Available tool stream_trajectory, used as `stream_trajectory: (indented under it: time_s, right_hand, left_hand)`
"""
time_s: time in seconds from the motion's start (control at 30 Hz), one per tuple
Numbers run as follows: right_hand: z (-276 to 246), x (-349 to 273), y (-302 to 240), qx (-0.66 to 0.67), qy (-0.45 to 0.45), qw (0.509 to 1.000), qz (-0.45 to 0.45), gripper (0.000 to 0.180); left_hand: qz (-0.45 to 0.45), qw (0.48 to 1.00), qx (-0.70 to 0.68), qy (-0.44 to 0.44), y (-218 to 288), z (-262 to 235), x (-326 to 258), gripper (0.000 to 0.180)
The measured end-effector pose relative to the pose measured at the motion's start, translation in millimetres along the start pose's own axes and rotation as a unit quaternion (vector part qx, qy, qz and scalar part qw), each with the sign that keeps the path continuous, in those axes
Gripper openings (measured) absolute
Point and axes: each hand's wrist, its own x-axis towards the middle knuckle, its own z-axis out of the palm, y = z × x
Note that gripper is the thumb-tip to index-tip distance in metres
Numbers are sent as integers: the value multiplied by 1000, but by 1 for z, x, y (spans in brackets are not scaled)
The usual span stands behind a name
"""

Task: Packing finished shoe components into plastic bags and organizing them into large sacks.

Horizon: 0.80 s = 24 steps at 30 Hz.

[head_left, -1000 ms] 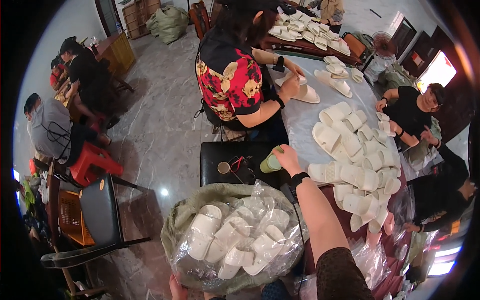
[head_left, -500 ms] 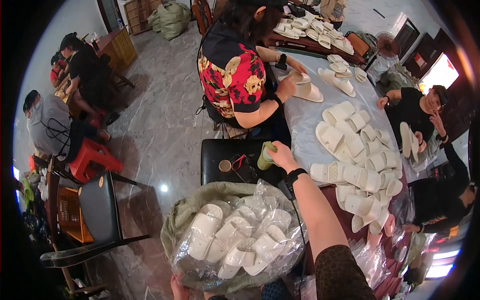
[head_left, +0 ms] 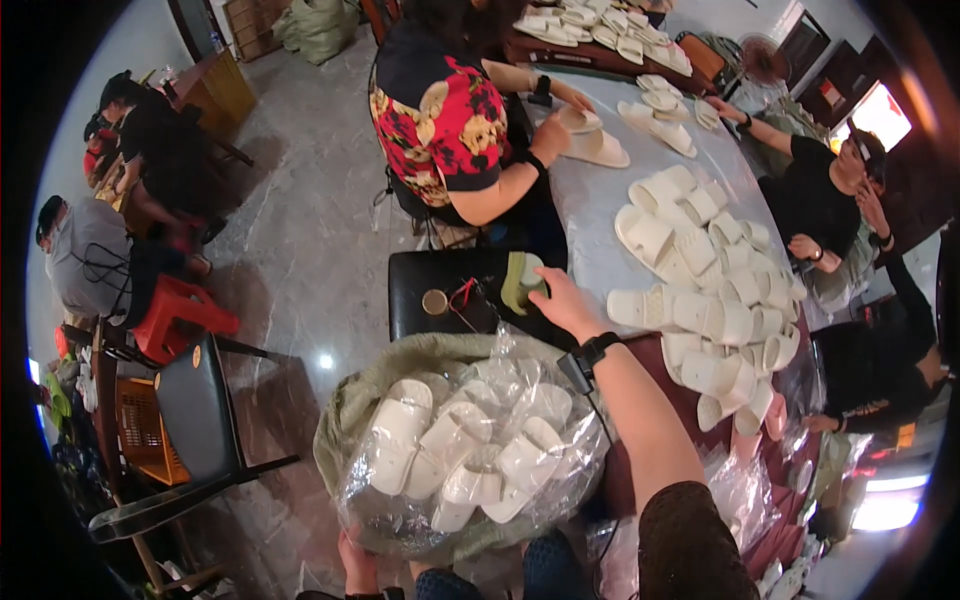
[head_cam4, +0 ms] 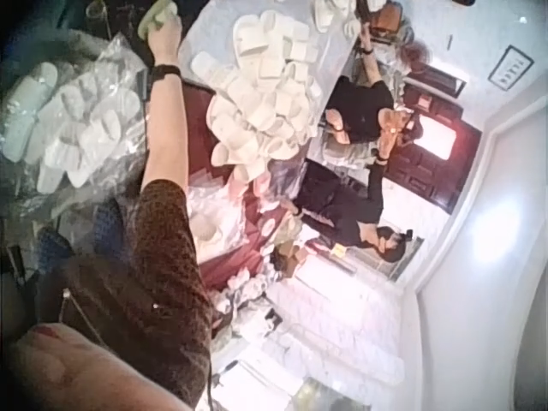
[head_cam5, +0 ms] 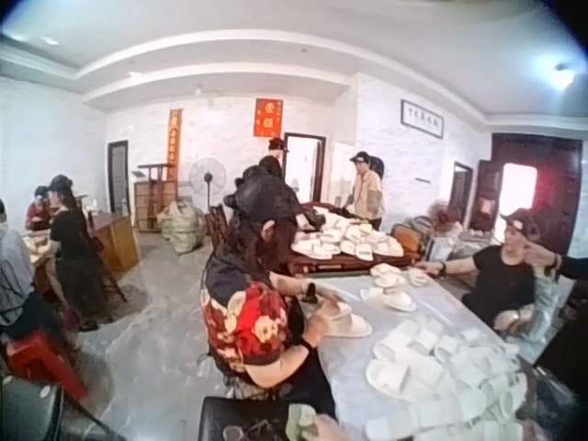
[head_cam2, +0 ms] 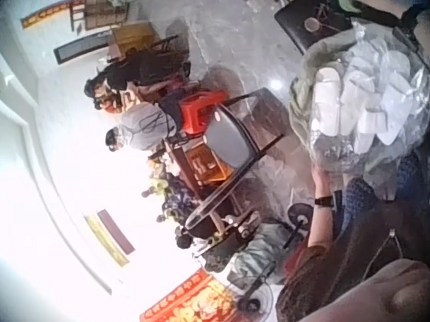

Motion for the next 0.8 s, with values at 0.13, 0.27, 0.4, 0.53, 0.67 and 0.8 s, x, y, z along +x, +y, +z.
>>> stream_trajectory:
  time_s: [0.13, 0.27, 0.4, 0.53, 0.67, 0.8]
  right_hand:
    - [-40, -80, 5, 56, 17, 998, 25, 29]
    - [-43, -172, 31, -217, -17, 956, 197, 44]
    - [-19, -201, 67, 78, -112, 942, 307, 35]
    - [-11, -219, 58, 317, 72, 879, 349, 17]
    - [-45, -236, 2, 602, 148, 704, 347, 14]
    - [-95, -245, -48, 623, 192, 695, 304, 15]
  left_hand:
    - [42, 989, 105, 94, -2, -10, 11, 40]
    - [131, 944, 298, 47, 22, -2, 13, 38]
    - [95, 947, 286, 115, 59, 0, 20, 31]
    - [88, 961, 235, 114, 97, 9, -10, 27]
    - [61, 982, 150, 99, 136, 27, -48, 28]
    - [49, 987, 145, 39, 166, 24, -61, 29]
